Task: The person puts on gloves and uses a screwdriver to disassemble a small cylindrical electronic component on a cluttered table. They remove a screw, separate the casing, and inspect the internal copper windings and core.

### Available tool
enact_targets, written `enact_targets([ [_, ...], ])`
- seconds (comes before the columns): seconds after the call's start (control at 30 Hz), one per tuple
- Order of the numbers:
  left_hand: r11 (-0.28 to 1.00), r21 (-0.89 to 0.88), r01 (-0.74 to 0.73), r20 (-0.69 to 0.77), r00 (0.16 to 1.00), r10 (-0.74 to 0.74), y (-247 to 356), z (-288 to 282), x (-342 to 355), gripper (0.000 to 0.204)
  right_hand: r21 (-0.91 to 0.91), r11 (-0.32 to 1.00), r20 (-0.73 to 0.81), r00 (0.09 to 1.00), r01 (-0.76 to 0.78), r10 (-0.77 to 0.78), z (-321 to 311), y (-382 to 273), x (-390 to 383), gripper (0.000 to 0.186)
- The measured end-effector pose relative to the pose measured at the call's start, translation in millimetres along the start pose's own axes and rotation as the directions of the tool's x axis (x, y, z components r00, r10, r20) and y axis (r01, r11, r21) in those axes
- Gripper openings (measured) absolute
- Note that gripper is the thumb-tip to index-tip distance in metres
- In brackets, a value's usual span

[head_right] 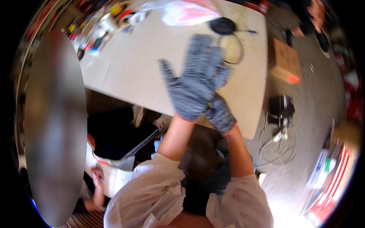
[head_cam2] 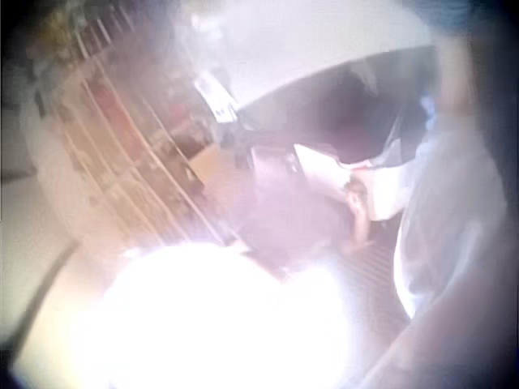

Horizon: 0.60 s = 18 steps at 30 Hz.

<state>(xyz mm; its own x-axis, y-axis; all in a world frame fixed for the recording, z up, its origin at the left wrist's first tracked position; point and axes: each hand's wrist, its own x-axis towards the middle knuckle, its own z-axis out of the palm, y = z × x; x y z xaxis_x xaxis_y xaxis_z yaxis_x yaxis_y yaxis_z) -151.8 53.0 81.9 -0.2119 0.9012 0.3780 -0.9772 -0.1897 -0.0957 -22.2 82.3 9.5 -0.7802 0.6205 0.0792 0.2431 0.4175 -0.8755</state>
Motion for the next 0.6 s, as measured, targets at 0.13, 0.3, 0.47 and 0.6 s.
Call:
enact_targets([
  [0.13,0.994,0.039,-0.103,-0.038,0.994,0.105,11.2,-5.9,4.7,0.084,0.249,0.962,-0.106,0.99,0.113,-0.089,19.6,-7.0,13.9,0.022],
  [0.3,0.374,0.922,-0.101,-0.027,0.946,0.322,19.7,-23.8,15.6,0.047,0.494,0.867,-0.395,0.906,0.069,0.153,28.5,-6.9,16.3,0.026],
  [0.47,-0.785,0.611,0.103,0.307,0.883,0.355,6.4,-31.3,8.9,0.03,-0.015,0.998,-0.258,0.964,0.059,-0.061,14.3,-37.6,3.1,0.029],
  [0.6,-0.887,0.411,0.21,0.482,0.776,0.408,23.4,-28.7,5.7,0.023,-0.313,0.944,-0.171,0.971,0.107,-0.167,30.3,-35.0,8.0,0.026],
])
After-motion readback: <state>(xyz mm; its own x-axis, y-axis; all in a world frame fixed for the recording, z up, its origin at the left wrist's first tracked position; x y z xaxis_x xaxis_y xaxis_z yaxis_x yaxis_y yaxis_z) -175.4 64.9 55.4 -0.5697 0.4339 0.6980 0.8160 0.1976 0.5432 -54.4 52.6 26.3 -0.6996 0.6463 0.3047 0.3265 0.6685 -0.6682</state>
